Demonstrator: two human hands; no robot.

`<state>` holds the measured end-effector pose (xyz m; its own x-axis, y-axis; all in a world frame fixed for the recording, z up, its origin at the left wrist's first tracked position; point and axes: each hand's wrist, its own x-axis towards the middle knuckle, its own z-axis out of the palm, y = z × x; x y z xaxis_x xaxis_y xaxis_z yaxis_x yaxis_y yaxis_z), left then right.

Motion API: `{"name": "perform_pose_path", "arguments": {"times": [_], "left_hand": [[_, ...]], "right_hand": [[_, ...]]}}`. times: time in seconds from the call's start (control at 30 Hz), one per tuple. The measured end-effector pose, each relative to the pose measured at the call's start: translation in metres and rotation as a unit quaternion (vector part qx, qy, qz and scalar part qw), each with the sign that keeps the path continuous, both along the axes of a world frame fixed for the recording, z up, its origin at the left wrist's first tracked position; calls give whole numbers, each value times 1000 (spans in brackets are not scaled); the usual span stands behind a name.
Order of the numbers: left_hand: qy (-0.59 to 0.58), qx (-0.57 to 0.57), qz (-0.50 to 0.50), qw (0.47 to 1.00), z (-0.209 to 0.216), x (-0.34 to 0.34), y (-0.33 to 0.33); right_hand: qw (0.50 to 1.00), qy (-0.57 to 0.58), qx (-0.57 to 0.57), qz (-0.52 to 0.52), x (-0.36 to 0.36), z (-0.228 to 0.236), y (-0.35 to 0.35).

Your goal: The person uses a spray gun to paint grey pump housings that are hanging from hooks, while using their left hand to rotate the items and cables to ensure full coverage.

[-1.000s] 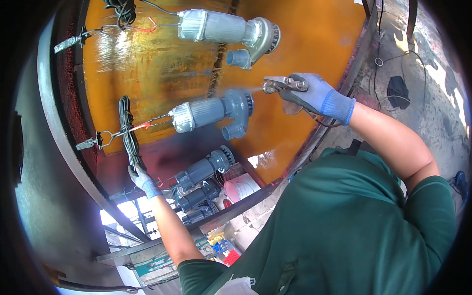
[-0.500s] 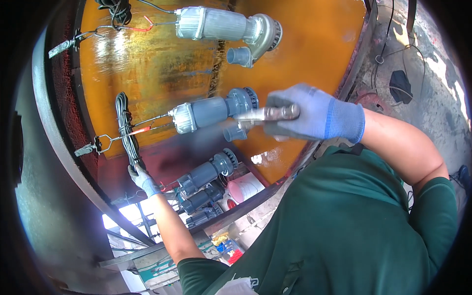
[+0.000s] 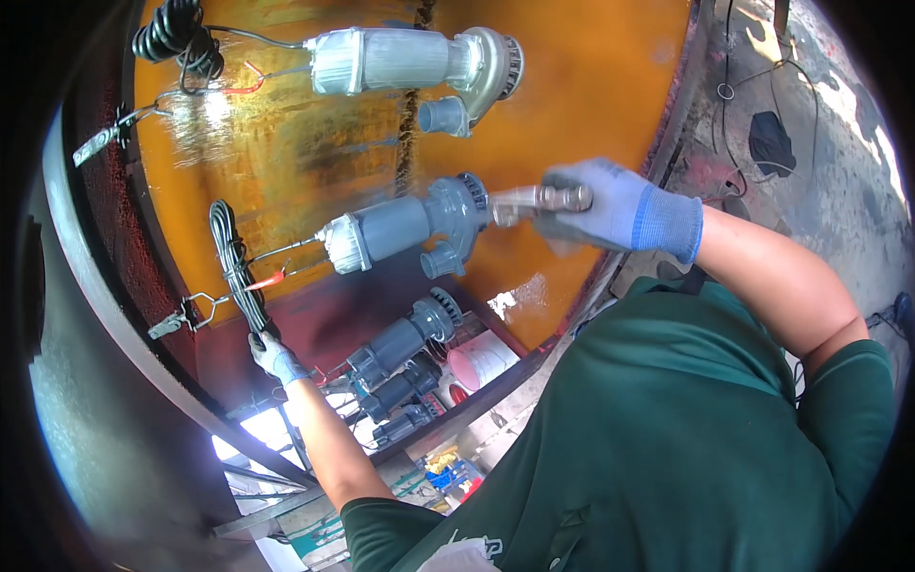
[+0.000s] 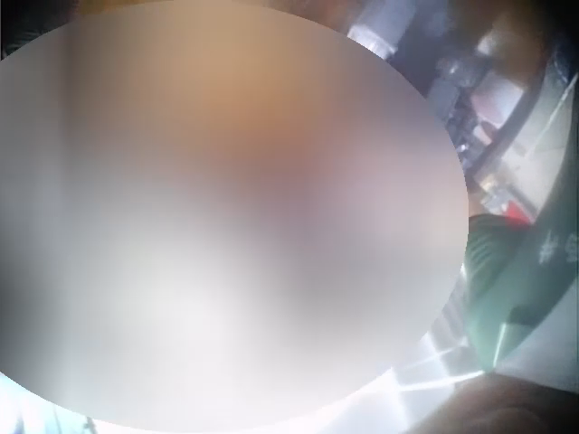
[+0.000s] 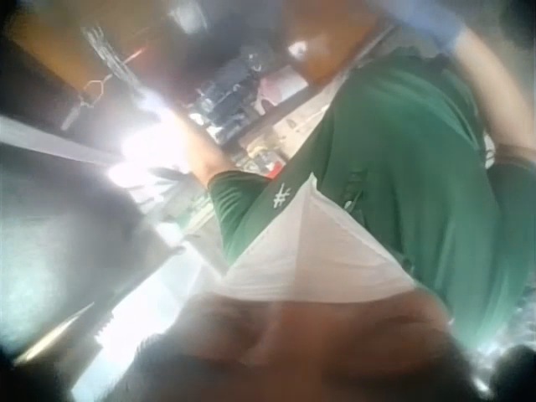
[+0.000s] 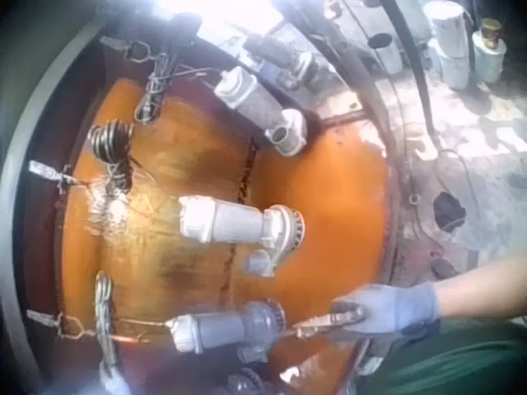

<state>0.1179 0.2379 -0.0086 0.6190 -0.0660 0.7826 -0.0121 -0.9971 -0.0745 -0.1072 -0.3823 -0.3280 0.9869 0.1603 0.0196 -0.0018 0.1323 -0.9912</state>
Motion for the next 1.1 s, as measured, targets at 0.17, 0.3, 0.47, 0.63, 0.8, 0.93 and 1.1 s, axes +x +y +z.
{"name": "perform_pose_path", "arguments": {"times": [0.17,0.3,0.47,0.63,0.8,0.93,1.1], "left_hand": [[-50,-31,76,995,-13,11,-30],[-66,-13,30,997,-12,3,-21],[-62,-87,-21,994,-43,-21,-88],[-79,109,-182,974,-36,-35,-165],[-57,163,-226,959,-6,-10,-234],[0,216,-236,947,19,39,-270],[304,-247,-258,883,27,65,-297]], "right_hand": [[998,-25,18,-54,-1,-39,8],[993,79,76,-41,2,-25,-7],[1000,7,13,11,1,-17,-10],[1000,-11,-13,23,6,-13,-13],[997,58,51,-24,12,-10,-10],[999,-21,46,18,18,-21,-5],[996,-91,1,-9,31,-2,-8]]}}
